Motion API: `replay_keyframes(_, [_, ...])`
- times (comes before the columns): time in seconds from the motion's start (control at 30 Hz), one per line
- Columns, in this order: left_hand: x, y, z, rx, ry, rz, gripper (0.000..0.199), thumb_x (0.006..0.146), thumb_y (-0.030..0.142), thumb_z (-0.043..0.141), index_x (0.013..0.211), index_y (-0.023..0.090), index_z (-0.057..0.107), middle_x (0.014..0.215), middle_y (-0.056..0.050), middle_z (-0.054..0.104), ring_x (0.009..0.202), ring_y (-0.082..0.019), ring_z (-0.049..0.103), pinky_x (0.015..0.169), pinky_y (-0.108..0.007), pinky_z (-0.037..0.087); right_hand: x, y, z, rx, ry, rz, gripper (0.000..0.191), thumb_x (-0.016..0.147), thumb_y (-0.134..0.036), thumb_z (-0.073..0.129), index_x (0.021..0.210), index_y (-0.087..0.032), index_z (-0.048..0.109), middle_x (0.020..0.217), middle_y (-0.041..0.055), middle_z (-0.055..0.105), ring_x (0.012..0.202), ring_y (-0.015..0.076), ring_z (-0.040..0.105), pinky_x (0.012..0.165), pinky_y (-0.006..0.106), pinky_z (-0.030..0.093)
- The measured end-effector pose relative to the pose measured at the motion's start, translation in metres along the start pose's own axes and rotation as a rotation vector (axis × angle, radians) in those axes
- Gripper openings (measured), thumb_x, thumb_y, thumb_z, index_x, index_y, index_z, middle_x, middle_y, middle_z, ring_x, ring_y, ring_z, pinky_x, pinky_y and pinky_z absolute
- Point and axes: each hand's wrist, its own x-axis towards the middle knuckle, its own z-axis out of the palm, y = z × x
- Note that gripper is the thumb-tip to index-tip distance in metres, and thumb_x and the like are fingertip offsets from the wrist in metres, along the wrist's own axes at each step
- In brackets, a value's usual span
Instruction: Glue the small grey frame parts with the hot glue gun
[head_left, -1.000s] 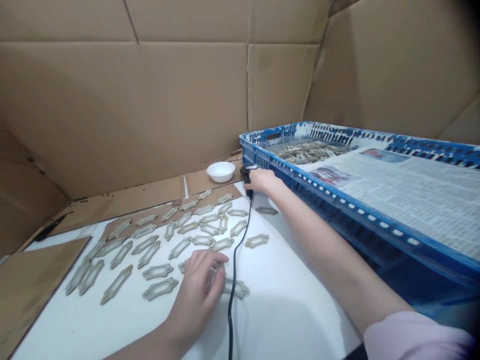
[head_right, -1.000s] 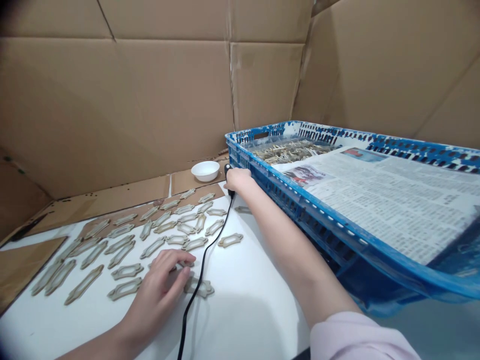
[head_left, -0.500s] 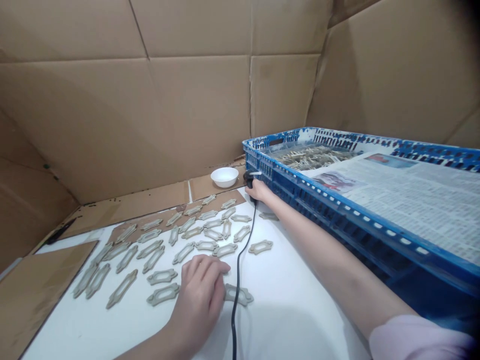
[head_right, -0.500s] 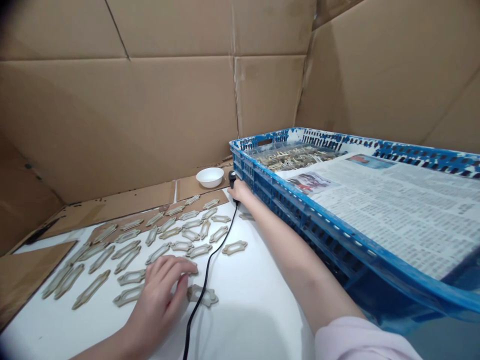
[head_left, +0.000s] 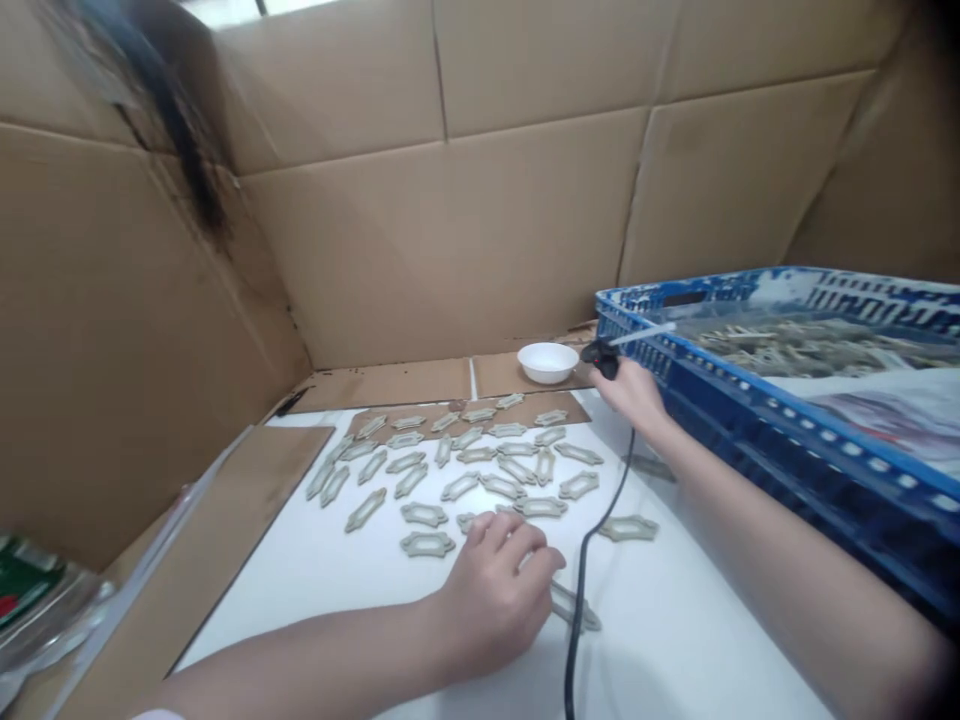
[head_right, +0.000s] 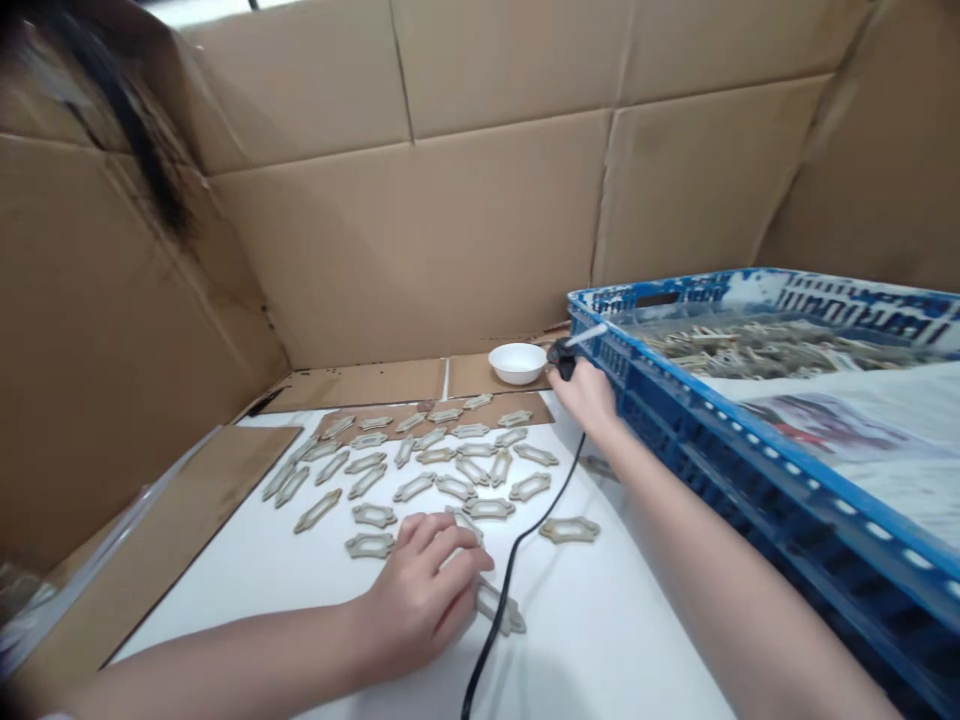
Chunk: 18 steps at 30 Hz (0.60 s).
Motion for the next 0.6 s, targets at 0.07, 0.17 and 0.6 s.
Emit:
replay_keyframes(0.07, [-0.001,0.003,-0.003,-0.005,-0.015,-0.036,0.032,0.079,0.007,0.032,0.095,0.022,0.055,0.09,-0.001,0.061,0.088,-0.018,0.054,0.078,-0.033,0.04,-0.005,-0.006,-0.005,0.026,0.057,0.019,0.046,0.083,-0.039,0.03,0.105,-0.006,0.053,0.097,0.0223,0.062,0.093,0.0301,0.058,0.07,0.031,0.041])
replay_keyframes(0.17, [-0.001,-0.004,-0.006,0.006,0.039,-0.095,0.033,0.083,0.011,0.027,0.099,0.023,0.053,0.091,0.002,0.062,0.089,-0.014,0.054,0.081,-0.03,0.038,-0.014,-0.017,-0.018,0.164,0.201,0.036,0.041,0.081,-0.041,0.036,0.099,-0.01,0.057,0.094,0.0199,0.064,0.092,0.0301,0.058,0.072,0.031,0.041])
replay_keyframes(0.6, [-0.065,-0.168,-0.085,0.463,-0.135,-1.152,0.036,0.082,0.028,0.028,0.073,0.014,0.059,0.078,-0.015,0.065,0.071,-0.025,0.06,0.055,-0.029,0.039,-0.079,-0.082,-0.025,0.847,0.077,-0.279,0.043,0.081,-0.049,0.035,0.068,-0.015,0.057,0.048,0.0035,0.054,0.048,0.0163,0.053,0.05,0.025,0.042])
